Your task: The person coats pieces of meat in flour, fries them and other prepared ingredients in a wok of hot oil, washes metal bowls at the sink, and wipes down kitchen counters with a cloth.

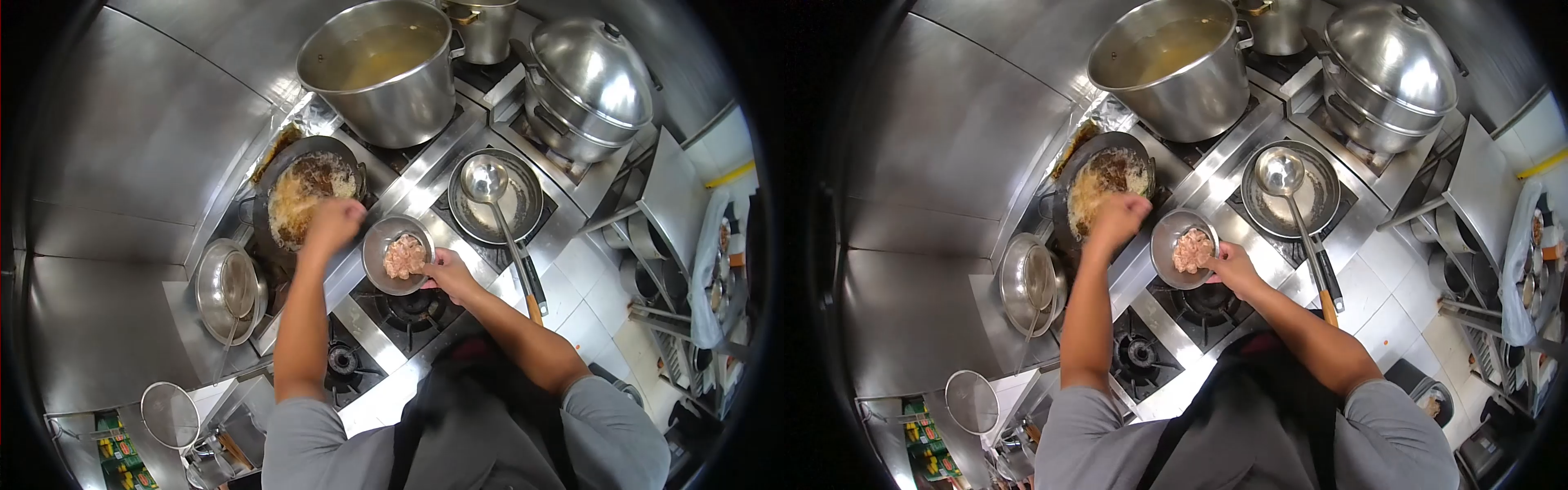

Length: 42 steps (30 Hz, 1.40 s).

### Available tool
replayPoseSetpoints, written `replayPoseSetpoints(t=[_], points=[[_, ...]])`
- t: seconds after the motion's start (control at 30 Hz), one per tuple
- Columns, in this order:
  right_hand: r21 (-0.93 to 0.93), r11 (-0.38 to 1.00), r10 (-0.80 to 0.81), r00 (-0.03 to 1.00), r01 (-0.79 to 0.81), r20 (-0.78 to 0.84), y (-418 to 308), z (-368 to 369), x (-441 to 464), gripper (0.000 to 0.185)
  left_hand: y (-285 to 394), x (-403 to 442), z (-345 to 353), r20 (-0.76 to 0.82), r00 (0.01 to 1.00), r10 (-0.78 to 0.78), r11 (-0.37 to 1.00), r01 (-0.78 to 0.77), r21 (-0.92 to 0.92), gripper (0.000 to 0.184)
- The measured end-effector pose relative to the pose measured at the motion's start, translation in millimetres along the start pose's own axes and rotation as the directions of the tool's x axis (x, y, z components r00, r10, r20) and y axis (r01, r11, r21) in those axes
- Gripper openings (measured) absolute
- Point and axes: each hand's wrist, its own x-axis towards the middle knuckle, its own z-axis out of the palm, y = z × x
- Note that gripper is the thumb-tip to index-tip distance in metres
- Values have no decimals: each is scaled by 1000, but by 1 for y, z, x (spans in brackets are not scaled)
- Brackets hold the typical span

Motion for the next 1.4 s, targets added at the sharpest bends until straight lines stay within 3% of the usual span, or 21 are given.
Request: replayPoseSetpoints(t=[0.03,0.07,0.17,0.27,0.37,0.43,0.5,0.53,0.57,0.6,0.73,0.87,0.93,1.0,1.03,1.07,1.1,1.13,1.2,1.3,1.4], points=[[-84,995,-45,999,45,4,3,0,3,13,-12,-9,29,49,991,122,993,-121,-5,19],[-170,981,-90,996,91,17,6,1,5,16,0,-18,45,173,984,33,993,-52,105,22],[-425,861,-296,955,279,27,17,14,8,27,-1,-35,90,57,993,-105,989,98,109,30],[-629,730,-312,949,269,44,27,15,7,15,7,-47,107,38,968,-246,968,244,63,35],[-331,931,-157,987,156,24,28,15,5,30,4,-62,107,-41,962,-268,963,268,-11,32],[-255,959,-121,993,121,14,30,12,8,28,-7,-72,104,-106,965,-239,970,232,-76,28],[-174,981,-88,996,88,5,26,9,8,26,-26,-77,100,-180,967,-182,901,91,-424,16],[-135,990,-51,999,50,-4,22,9,7,25,-29,-79,96,-180,968,-177,903,86,-422,16],[-97,995,-13,1000,12,-8,19,10,8,23,-24,-81,85,-28,961,-275,557,135,-819,11],[-95,995,-16,1000,16,-5,18,10,8,23,-23,-82,77,153,947,-282,57,175,-983,9],[-49,999,13,1000,-14,-5,10,10,2,14,-31,-73,54,107,975,-193,-217,64,-974,17],[-23,999,38,999,-37,17,12,1,2,16,-46,-44,22,146,968,-204,-361,64,-930,39],[-32,999,37,999,-37,5,6,-3,-3,17,-68,-23,5,127,950,-286,-114,98,-989,29],[-41,998,38,999,-39,-9,1,-6,-5,19,-94,12,-6,121,914,-387,539,331,-774,23],[-44,998,50,999,-51,-22,0,-6,-6,21,-101,29,-4,121,915,-386,540,330,-774,23],[-47,997,61,998,-63,-34,-1,-6,-6,22,-108,46,-3,40,914,-404,800,374,-469,20],[-46,997,58,998,-59,-34,-5,-4,-8,22,-116,61,0,-41,921,-387,920,383,-83,17],[-23,997,68,997,-68,-30,-11,-1,-11,18,-129,75,5,-43,923,-383,922,379,-82,17],[-1,997,73,997,-73,-27,-15,0,-11,15,-145,94,11,-163,976,-143,933,188,308,20],[29,998,57,998,-56,-34,-7,-6,-8,22,-126,94,0,-333,942,-41,905,176,388,18],[-6,1000,11,997,-11,-80,-3,-13,-3,18,-66,79,-28,-342,937,71,866,112,487,18]])
